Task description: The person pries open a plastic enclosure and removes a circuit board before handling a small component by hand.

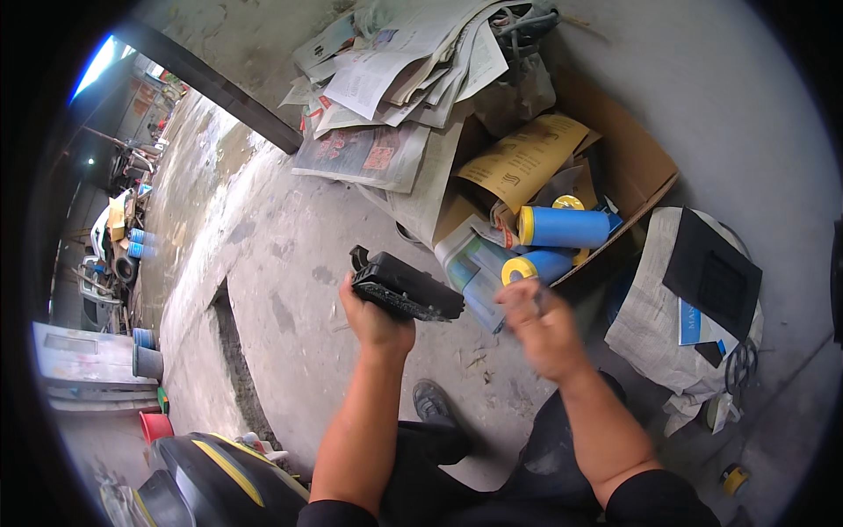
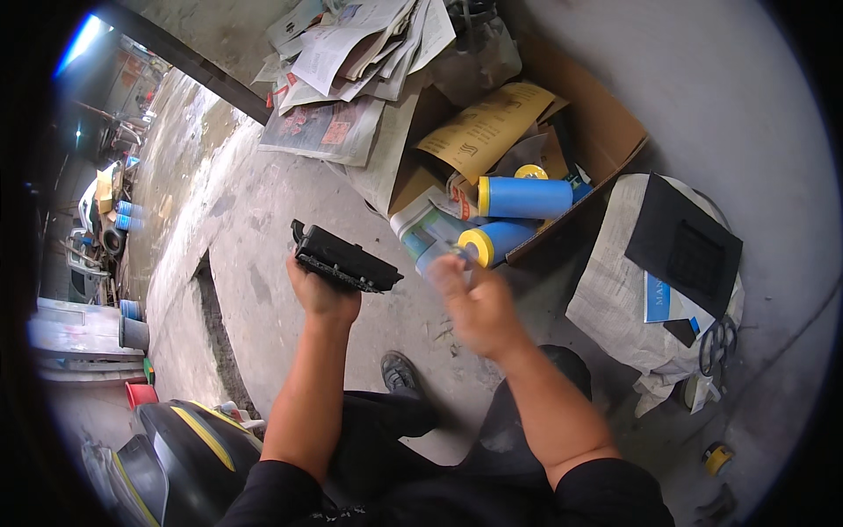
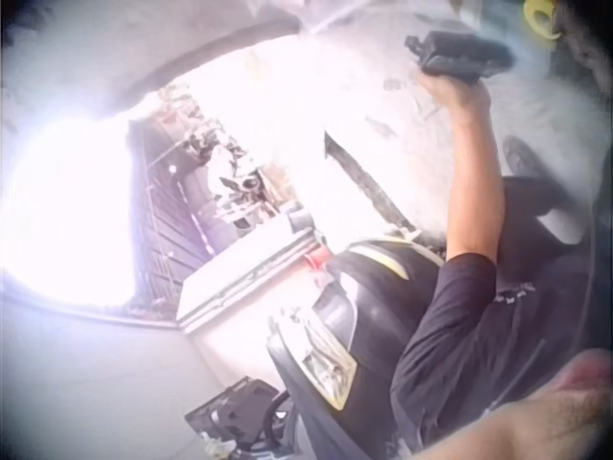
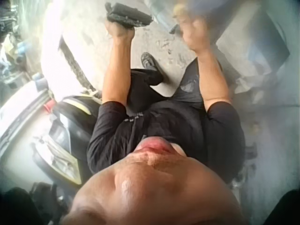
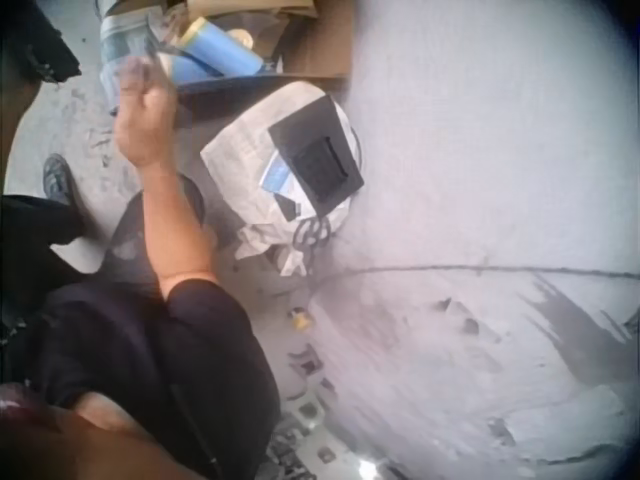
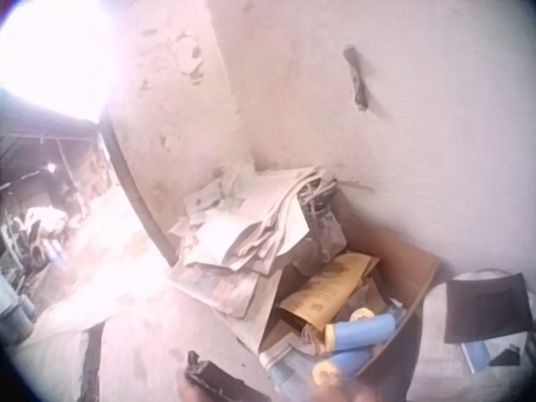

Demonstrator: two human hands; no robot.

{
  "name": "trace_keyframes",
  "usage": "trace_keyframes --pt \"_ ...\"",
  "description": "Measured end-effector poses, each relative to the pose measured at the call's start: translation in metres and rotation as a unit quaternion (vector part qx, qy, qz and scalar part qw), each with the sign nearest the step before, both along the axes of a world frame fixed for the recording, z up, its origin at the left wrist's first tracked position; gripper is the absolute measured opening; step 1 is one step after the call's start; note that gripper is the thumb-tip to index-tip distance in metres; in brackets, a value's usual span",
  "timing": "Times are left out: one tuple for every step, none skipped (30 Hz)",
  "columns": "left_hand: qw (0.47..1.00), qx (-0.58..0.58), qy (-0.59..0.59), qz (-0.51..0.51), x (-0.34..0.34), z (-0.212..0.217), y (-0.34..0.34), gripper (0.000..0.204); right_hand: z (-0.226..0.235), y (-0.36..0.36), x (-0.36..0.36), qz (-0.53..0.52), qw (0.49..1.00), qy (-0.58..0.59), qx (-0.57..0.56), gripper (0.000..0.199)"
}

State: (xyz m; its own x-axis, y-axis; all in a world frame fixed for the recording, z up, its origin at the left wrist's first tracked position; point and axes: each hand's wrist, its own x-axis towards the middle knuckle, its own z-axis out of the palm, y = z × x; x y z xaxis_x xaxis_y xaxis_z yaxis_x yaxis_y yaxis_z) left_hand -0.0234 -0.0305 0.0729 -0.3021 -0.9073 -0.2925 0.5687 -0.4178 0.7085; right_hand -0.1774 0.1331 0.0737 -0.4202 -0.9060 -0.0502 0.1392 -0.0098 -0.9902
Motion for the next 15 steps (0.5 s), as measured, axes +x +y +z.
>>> trace_keyframes --pt "1.000 -0.002 0.011 0.005 -0.004 0.001 0.003 0.042 -0.013 -0.007 0.013 0.020 0.999 -0.039 -0.013 0.043" --pt "1.000 -0.003 0.018 0.015 -0.005 0.003 0.008 0.042 -0.004 -0.012 0.024 0.032 0.995 -0.090 0.004 0.045" --pt "0.999 -0.002 0.025 0.024 -0.006 0.004 0.013 0.042 0.006 -0.013 0.032 0.042 0.989 -0.140 0.024 0.049" --pt "0.999 -0.017 0.043 -0.012 0.000 -0.003 0.016 0.045 0.006 -0.017 0.036 0.049 0.983 -0.176 0.005 0.050" --pt "0.996 -0.032 0.061 -0.048 0.009 -0.016 0.017 0.048 0.004 -0.020 0.039 0.055 0.976 -0.210 -0.014 0.051" --pt "0.992 -0.046 0.077 -0.085 0.013 -0.019 0.018 0.050 0.000 -0.023 0.039 0.061 0.967 -0.245 -0.032 0.052" --pt "0.993 -0.047 0.049 -0.093 0.014 -0.021 0.018 0.050 -0.004 -0.023 0.036 0.052 0.971 -0.232 -0.035 0.052" --pt "0.993 -0.049 0.022 -0.102 0.015 -0.023 0.018 0.049 -0.007 -0.023 0.031 0.042 0.974 -0.218 -0.038 0.051" --pt "0.993 -0.050 -0.007 -0.109 0.018 -0.023 0.018 0.048 -0.010 -0.022 0.027 0.034 0.977 -0.205 -0.040 0.050" --pt "0.986 -0.055 0.006 -0.157 0.030 -0.022 0.013 0.048 -0.008 -0.021 0.020 0.047 0.973 -0.225 -0.028 0.047" --pt "0.982 -0.057 0.026 -0.180 0.042 -0.022 0.005 0.049 -0.005 -0.020 0.013 0.065 0.976 -0.207 -0.032 0.046" --pt "0.966 -0.097 0.026 -0.238 0.046 -0.013 0.000 0.050 -0.002 -0.018 0.006 0.081 0.978 -0.189 -0.034 0.044" --pt "0.946 -0.136 0.027 -0.293 0.047 -0.001 -0.002 0.051 0.000 -0.017 -0.001 0.098 0.980 -0.171 -0.035 0.043" --pt "0.932 -0.144 -0.026 -0.332 0.048 0.013 -0.001 0.055 0.001 -0.016 -0.006 0.099 0.983 -0.151 -0.030 0.046" --pt "0.913 -0.156 -0.082 -0.368 0.050 0.024 0.000 0.064 -0.003 -0.016 -0.008 0.099 0.990 -0.098 -0.020 0.048"
